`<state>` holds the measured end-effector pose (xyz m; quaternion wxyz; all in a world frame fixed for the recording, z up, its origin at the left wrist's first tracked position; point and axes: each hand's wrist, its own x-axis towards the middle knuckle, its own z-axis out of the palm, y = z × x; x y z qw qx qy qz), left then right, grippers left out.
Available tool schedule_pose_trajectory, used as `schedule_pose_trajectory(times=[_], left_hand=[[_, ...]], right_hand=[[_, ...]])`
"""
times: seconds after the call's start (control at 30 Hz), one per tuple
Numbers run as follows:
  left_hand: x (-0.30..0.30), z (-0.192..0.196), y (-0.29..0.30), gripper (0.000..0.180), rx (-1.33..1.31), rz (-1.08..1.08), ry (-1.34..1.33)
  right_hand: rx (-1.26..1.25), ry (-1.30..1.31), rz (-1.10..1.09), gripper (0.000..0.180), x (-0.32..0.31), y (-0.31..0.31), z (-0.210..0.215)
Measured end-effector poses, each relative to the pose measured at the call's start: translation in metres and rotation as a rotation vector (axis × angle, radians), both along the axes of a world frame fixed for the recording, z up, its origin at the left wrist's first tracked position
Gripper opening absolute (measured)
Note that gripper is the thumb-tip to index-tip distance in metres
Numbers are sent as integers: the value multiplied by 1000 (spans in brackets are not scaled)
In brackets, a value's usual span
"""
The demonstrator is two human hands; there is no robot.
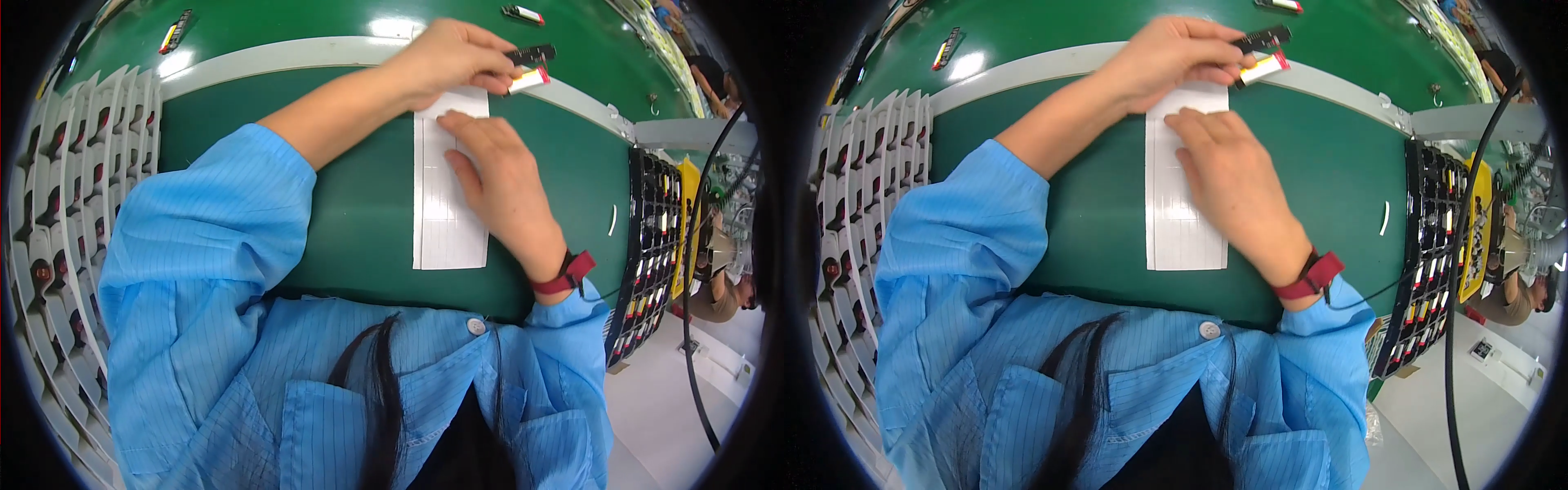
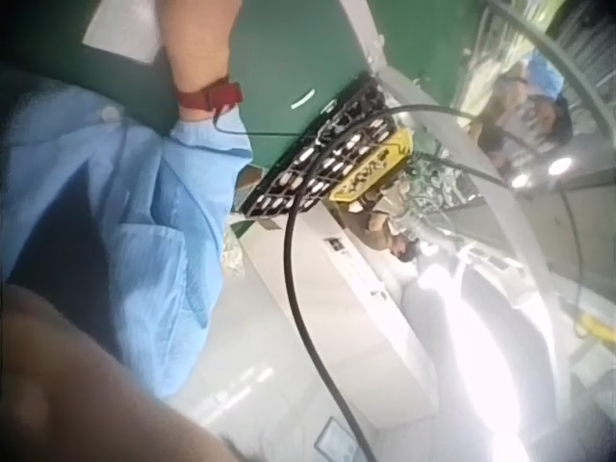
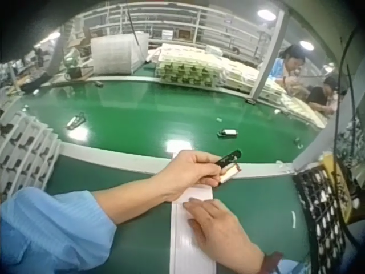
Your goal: The person assembles electronic components by attaching batteries and wires to plastic housings by hand.
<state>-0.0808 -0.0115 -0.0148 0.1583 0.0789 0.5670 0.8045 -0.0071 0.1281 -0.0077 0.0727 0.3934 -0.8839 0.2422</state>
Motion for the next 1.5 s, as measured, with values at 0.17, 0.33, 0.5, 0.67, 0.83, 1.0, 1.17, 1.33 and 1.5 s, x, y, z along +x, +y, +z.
schedule_pose_trajectory(times=[0.17,0.33,0.5,0.67,0.83,1.0,1.17,1.33,1.5], left_hand=[[4,-16,5,28,-56,-44,27],[4,-18,8,26,-14,-13,11],[1,-20,9,26,-48,-72,26],[6,-13,2,27,-32,-103,-108],[9,-12,8,31,42,-207,-165],[11,-10,9,30,7,-186,-157],[12,-12,8,31,50,-199,-140],[11,-13,7,31,35,-206,-139],[11,-12,7,31,15,-210,-125]], right_hand=[[-111,-352,-128,24,-16,-8,16],[-136,-490,-182,22,-24,-9,14],[-135,-46,-95,17,3,-3,8],[-398,52,124,21,40,24,37],[-912,-540,-328,29,-25,51,42],[-1210,-894,-341,22,-55,67,-7],[-1163,-739,-310,17,-49,60,-3],[-1123,-747,-326,15,-52,61,-6],[-1124,-772,-322,15,-53,63,-6]])
